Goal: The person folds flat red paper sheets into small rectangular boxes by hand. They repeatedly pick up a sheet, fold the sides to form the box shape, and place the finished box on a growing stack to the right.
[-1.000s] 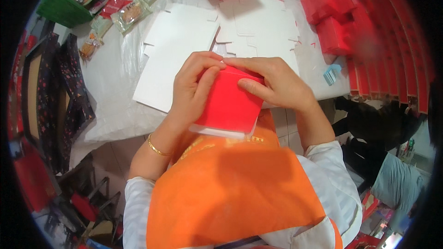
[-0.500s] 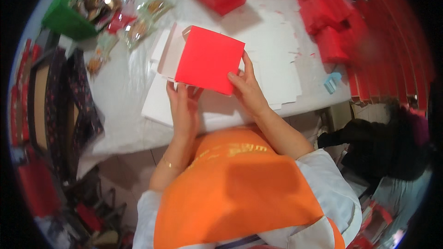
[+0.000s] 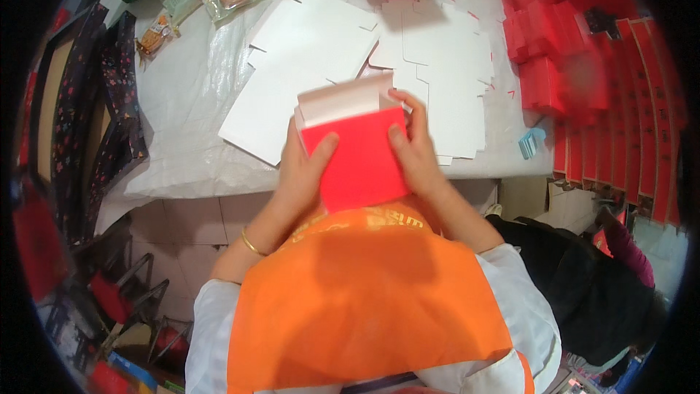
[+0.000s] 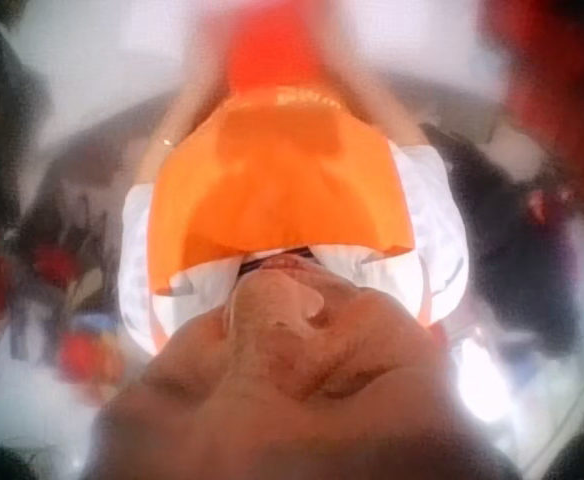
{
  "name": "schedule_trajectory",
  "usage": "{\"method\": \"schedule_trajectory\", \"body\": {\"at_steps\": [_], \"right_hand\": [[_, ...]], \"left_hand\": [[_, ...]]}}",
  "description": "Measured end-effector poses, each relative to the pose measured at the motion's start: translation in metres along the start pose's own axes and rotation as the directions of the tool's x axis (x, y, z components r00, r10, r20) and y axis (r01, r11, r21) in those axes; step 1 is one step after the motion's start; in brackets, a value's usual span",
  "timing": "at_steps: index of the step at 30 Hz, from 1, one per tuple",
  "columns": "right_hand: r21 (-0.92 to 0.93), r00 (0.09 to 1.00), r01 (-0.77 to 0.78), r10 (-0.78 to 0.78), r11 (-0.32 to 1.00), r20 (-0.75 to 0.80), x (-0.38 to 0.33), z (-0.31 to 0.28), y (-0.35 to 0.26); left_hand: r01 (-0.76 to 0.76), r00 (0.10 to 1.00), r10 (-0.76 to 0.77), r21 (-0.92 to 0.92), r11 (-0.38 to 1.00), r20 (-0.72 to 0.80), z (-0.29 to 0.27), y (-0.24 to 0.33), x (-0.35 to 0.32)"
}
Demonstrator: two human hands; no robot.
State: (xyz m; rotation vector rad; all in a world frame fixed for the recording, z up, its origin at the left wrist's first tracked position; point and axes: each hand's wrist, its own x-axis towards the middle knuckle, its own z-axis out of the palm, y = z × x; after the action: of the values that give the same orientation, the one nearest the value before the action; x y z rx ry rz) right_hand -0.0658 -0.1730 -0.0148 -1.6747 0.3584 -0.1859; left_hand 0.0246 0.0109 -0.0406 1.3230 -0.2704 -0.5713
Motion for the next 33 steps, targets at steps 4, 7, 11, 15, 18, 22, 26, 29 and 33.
{"method": "schedule_trajectory", "body": {"at_steps": [4,7,11,15,18,22,26,29,33], "right_hand": [[0.145,0.998,-0.036,0.043,0.989,-0.04,-0.016,0.007,-0.002],[0.14,0.996,0.044,-0.032,0.989,-0.084,-0.021,0.006,-0.001],[0.163,0.997,0.021,-0.008,0.986,-0.079,-0.025,0.003,-0.003],[-0.05,0.997,0.08,-0.08,0.996,0.004,-0.014,-0.015,-0.004],[-0.267,0.98,0.193,-0.17,0.944,0.106,-0.003,-0.03,-0.024],[-0.164,0.982,0.176,-0.162,0.971,0.095,0.002,-0.024,-0.036],[-0.095,0.983,0.156,-0.146,0.983,0.107,0.001,-0.024,-0.036],[-0.061,0.982,0.161,-0.154,0.985,0.107,0.004,-0.026,-0.036],[-0.043,0.995,0.049,-0.045,0.998,0.085,0.003,-0.019,-0.048]], "left_hand": [[-0.056,0.994,0.034,-0.215,0.975,-0.106,0.018,0.022,-0.019],[-0.223,0.974,0.222,-0.013,0.975,-0.036,0.012,0.005,-0.028],[-0.366,0.931,0.365,0.076,0.928,0.022,0.003,-0.012,-0.025],[-0.349,0.934,0.348,-0.001,0.937,0.085,0.001,-0.013,-0.026],[-0.344,0.934,0.34,0.013,0.939,0.11,-0.001,-0.011,-0.027],[-0.377,0.917,0.374,-0.007,0.926,0.14,-0.003,-0.008,-0.021],[-0.385,0.902,0.387,-0.053,0.922,0.19,-0.007,-0.003,-0.015],[-0.396,0.897,0.399,-0.057,0.917,0.191,-0.008,-0.003,-0.012],[-0.418,0.901,0.413,0.011,0.908,0.135,-0.004,0.0,-0.013]]}}
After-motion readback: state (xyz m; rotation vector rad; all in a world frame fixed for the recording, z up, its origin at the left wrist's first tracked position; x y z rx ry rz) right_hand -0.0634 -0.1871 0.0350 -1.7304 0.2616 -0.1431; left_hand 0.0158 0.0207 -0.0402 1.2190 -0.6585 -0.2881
